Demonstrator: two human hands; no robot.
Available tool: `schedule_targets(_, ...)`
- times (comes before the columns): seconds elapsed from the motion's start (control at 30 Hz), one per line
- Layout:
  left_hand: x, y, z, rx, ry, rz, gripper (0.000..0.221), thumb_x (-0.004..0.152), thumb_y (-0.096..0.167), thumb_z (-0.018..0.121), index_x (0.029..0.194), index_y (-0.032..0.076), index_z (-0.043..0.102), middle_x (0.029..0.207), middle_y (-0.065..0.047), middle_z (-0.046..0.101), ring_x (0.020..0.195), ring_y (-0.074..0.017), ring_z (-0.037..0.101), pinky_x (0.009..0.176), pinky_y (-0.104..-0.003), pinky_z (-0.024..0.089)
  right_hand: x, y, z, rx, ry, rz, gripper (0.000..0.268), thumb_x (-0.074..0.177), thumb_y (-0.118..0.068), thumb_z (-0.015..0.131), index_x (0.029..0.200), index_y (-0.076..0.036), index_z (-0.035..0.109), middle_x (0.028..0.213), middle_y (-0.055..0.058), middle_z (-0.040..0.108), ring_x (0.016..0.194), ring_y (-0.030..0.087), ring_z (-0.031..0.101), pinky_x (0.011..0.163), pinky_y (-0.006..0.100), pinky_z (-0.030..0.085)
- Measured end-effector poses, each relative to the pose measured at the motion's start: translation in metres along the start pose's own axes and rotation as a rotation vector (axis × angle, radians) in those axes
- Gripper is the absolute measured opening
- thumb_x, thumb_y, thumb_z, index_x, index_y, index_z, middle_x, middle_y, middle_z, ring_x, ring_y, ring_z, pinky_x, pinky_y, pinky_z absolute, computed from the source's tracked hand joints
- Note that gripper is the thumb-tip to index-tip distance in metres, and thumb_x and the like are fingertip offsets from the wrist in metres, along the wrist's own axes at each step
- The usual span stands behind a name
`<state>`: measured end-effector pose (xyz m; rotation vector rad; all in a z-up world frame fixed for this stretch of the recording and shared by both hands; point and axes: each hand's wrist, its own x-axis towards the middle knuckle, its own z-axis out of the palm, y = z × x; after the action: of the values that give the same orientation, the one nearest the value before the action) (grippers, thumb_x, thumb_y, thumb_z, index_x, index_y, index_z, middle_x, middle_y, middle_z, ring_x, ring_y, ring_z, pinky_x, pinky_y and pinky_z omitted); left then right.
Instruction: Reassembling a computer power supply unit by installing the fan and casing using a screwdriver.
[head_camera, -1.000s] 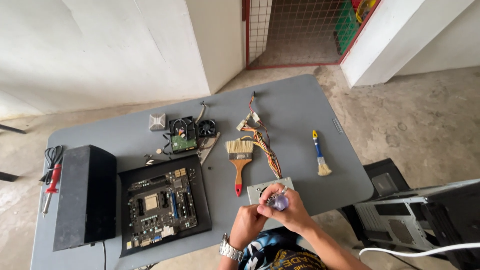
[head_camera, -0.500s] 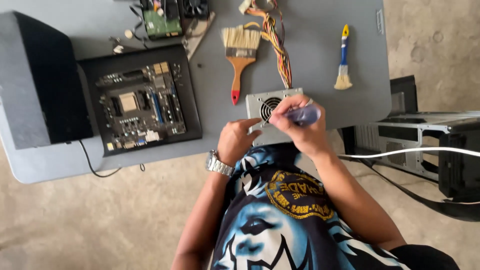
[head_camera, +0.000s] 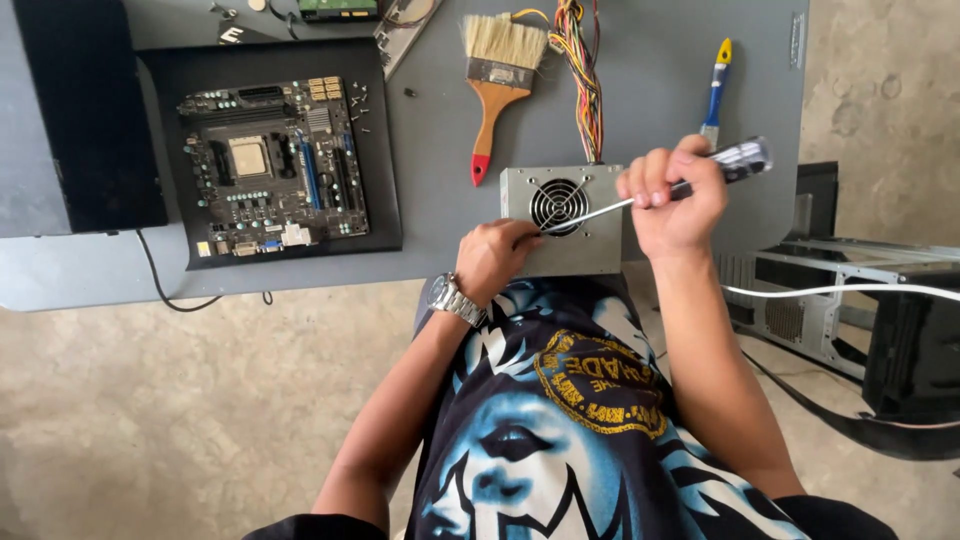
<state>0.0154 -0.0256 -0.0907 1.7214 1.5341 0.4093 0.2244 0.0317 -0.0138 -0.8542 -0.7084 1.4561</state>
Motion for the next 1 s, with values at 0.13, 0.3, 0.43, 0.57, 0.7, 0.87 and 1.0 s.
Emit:
schedule_targets(0.13,-0.001,-0.009,0.017,0.111,0.008,0.083,0.018,0.092,0.04,0.057,0.1,0.028,0.067,0.089,0.002,0.071,0.081,-0.0302,0.07,0.072,-0.044,0.058,-0.003,-0.011,-0.005,-0.028,0.168,-0.018,0.02,0.085,-0.022,0.046,0.07,-0.02,0.033,0.046,-0.001,0.021,0.045,0.016,0.035,0.063,0.036,0.046)
schedule_targets(0.3,-0.003,-0.009,0.023,0.194,0.13,0.225,0.025,0.099,0.036,0.046,0.092,0.014,0.056,0.08,-0.005,0.065,0.062,-0.0335,0.062,0.042,-0.046,0.043,-0.01,-0.065,0.033,0.051,0.561,-0.118,0.021,0.068,-0.019,0.056,0.054,-0.014,0.041,0.044,0.0,0.033,0.042,0.016,0.029,0.052,0.034,0.027)
schedule_targets(0.43,-0.003,-0.001,0.019,0.178,0.078,0.148,0.029,0.098,0.04,0.046,0.09,0.013,0.053,0.072,-0.008,0.064,0.06,-0.034,0.062,0.045,-0.047,0.044,-0.014,-0.09,0.017,0.009,0.662,-0.208,0.025,0.067,-0.019,0.057,0.055,-0.013,0.036,0.046,0.001,0.03,0.043,0.017,0.03,0.051,0.033,0.027)
schedule_targets(0.57,0.007,0.0,0.018,0.162,0.015,0.112,0.029,0.1,0.034,0.045,0.089,0.008,0.048,0.077,-0.012,0.063,0.06,-0.034,0.06,0.046,-0.046,0.044,-0.014,-0.105,0.001,0.028,0.71,-0.36,0.025,0.069,-0.019,0.061,0.057,-0.014,0.039,0.047,0.001,0.036,0.043,0.016,0.032,0.054,0.035,0.032)
schedule_targets(0.7,0.002,-0.007,0.028,0.146,0.097,0.154,0.031,0.101,0.035,0.044,0.087,0.007,0.045,0.076,-0.013,0.061,0.057,-0.0328,0.058,0.044,-0.044,0.043,-0.028,-0.106,0.005,-0.073,0.74,-0.504,0.023,0.068,-0.02,0.055,0.057,-0.014,0.035,0.047,0.001,0.033,0.044,0.016,0.029,0.052,0.035,0.03)
schedule_targets(0.87,0.004,-0.007,0.032,0.234,0.095,0.12,0.032,0.101,0.037,0.042,0.09,0.007,0.045,0.078,-0.013,0.06,0.059,-0.0344,0.059,0.046,-0.045,0.044,-0.009,-0.069,-0.013,-0.093,0.544,-0.701,0.011,0.076,-0.007,0.054,0.069,-0.01,0.046,0.045,0.003,0.035,0.037,0.018,0.034,0.043,0.036,0.03)
schedule_targets(1.0,0.008,0.005,0.021,0.137,0.079,0.054,0.035,0.101,0.036,0.041,0.081,0.007,0.045,0.068,-0.013,0.059,0.052,-0.0356,0.055,0.043,-0.047,0.04,-0.002,-0.058,0.005,-0.146,0.435,-0.676,0.015,0.079,-0.005,0.054,0.072,-0.011,0.042,0.046,0.004,0.034,0.038,0.018,0.035,0.043,0.035,0.033)
